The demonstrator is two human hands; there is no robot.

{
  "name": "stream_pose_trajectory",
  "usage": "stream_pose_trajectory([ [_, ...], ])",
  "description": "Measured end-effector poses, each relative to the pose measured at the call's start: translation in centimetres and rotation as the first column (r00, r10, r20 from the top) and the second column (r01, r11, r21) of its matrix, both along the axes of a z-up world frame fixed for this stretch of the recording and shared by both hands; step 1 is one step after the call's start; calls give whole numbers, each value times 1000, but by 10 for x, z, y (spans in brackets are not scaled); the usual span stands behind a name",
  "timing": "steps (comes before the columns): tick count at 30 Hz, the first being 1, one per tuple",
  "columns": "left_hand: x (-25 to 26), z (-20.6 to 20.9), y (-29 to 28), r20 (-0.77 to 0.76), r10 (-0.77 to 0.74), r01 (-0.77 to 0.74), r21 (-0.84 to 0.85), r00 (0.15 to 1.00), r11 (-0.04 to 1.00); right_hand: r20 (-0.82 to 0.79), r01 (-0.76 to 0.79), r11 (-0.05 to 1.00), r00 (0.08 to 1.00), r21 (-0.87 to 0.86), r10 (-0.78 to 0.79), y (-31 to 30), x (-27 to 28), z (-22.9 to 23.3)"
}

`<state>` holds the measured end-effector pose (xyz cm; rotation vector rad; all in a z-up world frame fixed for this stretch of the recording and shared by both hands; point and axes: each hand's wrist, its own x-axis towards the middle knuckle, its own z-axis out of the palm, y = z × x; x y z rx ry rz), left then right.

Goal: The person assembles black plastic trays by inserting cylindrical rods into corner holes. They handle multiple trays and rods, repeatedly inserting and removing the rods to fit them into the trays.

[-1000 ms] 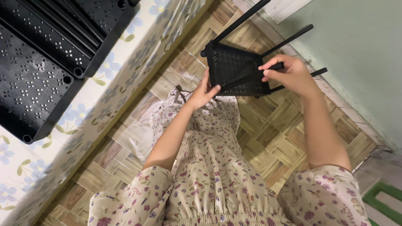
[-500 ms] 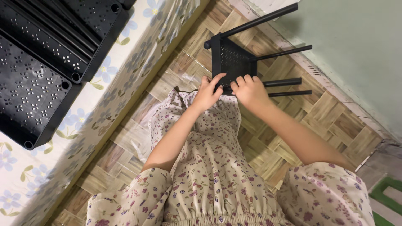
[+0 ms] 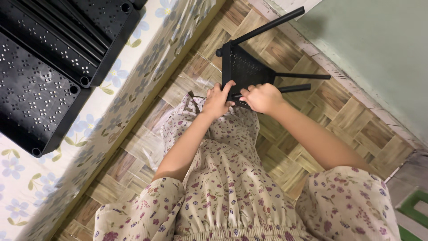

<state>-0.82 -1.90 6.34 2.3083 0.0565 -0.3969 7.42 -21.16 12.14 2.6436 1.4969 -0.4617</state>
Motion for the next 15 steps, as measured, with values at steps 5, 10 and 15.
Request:
stream_pose_trajectory([
  [5, 0, -1, -5, -52, 20, -19, 14, 998, 1000, -394, 313, 926, 840, -211, -373, 3, 27, -27],
  [10, 3, 6, -8, -40, 12, -11, 17, 999, 1000, -680, 349, 776, 375, -525, -630, 8, 58, -38],
  [15, 0, 0, 0, -17, -9, 10, 35, 1000, 999, 222, 46, 997, 975, -63, -31, 25, -11, -22],
])
